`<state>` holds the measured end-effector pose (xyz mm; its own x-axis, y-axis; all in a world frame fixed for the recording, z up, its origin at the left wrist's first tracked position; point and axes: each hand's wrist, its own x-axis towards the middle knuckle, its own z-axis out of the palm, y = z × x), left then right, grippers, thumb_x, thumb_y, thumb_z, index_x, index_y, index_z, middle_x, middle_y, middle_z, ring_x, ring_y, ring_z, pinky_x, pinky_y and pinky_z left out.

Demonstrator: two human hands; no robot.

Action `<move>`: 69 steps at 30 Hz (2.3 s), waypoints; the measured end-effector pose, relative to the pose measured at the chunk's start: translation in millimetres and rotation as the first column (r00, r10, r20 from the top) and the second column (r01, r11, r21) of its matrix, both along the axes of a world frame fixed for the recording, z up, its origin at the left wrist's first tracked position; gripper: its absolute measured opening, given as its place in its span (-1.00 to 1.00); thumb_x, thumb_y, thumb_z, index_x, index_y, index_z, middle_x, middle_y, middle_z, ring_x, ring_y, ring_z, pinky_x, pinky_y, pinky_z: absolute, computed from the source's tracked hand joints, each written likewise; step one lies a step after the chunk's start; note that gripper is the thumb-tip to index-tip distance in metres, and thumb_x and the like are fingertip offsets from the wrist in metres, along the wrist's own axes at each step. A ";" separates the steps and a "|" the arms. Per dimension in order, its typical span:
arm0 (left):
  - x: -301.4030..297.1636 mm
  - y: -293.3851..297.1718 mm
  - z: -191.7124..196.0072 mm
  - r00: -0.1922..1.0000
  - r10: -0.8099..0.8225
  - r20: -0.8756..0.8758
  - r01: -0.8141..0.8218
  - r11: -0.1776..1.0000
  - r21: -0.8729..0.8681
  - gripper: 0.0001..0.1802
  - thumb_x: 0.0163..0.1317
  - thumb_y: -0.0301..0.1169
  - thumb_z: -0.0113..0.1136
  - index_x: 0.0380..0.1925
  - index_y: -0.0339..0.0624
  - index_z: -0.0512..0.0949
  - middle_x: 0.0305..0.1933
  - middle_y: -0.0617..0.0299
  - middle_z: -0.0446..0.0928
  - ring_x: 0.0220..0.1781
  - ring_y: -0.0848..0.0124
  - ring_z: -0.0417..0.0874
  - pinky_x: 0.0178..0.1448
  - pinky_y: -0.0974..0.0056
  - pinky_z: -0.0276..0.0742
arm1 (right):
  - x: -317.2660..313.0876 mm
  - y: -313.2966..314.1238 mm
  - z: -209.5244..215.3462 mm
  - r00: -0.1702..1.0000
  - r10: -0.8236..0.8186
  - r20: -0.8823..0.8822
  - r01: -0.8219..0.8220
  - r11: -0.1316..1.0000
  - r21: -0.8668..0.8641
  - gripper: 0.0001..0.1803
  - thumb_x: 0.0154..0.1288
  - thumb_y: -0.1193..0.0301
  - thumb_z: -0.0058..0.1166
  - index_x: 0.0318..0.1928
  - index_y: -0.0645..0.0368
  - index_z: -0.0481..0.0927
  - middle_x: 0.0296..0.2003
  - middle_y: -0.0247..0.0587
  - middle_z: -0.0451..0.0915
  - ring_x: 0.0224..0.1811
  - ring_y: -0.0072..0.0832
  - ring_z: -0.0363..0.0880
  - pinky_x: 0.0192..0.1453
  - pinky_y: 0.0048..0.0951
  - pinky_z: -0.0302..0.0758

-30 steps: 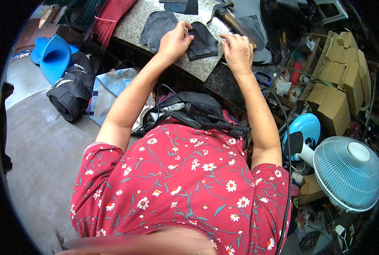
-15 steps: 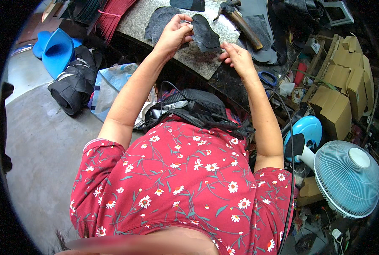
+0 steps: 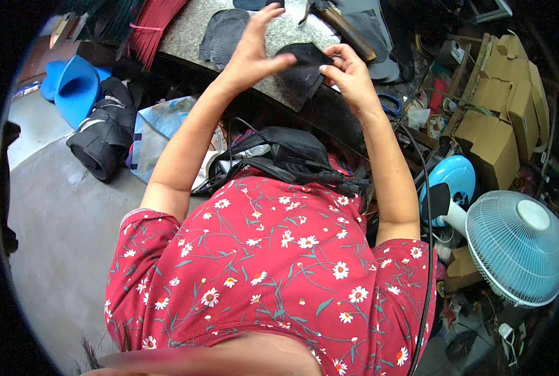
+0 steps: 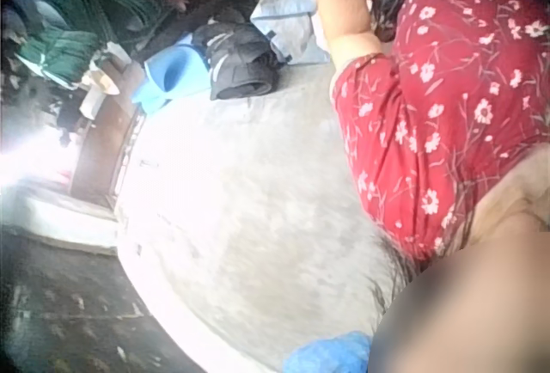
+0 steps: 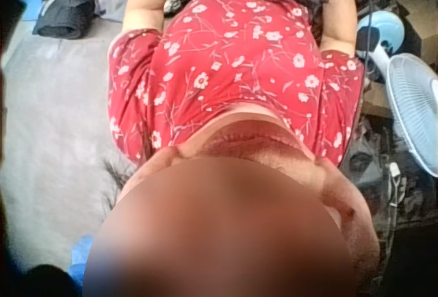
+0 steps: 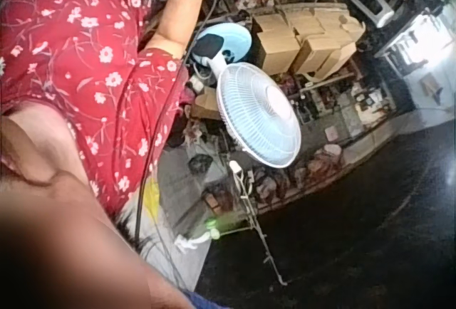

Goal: The person cuts black leather pieces with scissors, aligns them, and applies adhesive from a small jar to the edges. They then stack the finished pieces on the workbench.

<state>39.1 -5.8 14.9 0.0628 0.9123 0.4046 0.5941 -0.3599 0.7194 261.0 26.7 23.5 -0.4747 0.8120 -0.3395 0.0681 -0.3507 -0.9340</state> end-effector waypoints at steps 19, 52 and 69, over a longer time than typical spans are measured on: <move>5.5 -4.4 1.2 0.428 0.376 0.822 0.492 0.666 -0.561 -0.59 0.13 -0.56 0.29 0.01 -0.36 0.47 -0.18 0.11 0.63 -0.24 0.38 0.69 -0.11 0.28 0.67 | 91.5 -37.1 -18.1 0.470 -0.515 0.717 -0.490 0.523 0.697 -0.75 0.19 0.49 0.01 -0.09 0.13 0.54 -0.15 -0.14 0.53 -0.07 -0.17 0.50 0.02 -0.21 0.45; -9.5 8.9 -0.3 0.767 0.108 0.633 0.409 0.677 -0.612 -0.61 -0.05 -0.49 0.31 -0.14 -0.21 0.52 -0.26 0.28 0.58 -0.22 0.51 0.56 -0.05 0.38 0.48 | -27.5 4.3 -6.9 0.988 0.146 -0.043 -0.149 0.986 -0.081 -0.94 0.32 0.47 0.06 -0.26 0.15 0.45 -0.52 -0.44 0.49 -0.60 -0.70 0.37 -0.49 -0.62 0.35; -24.5 82.5 -1.5 0.945 0.154 -0.289 -0.175 0.983 -0.049 -0.57 -0.08 -0.34 0.37 -0.14 -0.11 0.53 0.02 0.03 0.43 0.12 0.02 0.40 0.17 0.03 0.43 | -3.3 14.9 -21.8 0.849 -0.040 0.527 -0.149 0.939 0.311 -0.62 0.21 0.42 0.20 0.04 0.12 0.48 -0.63 -0.28 0.51 -0.58 -0.58 0.46 -0.44 -0.44 0.38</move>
<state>14.6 76.6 13.4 0.0112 0.9461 0.3238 0.8233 -0.1924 0.5340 257.7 41.6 1.7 -0.3516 0.8974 -0.2664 0.5841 -0.0121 -0.8116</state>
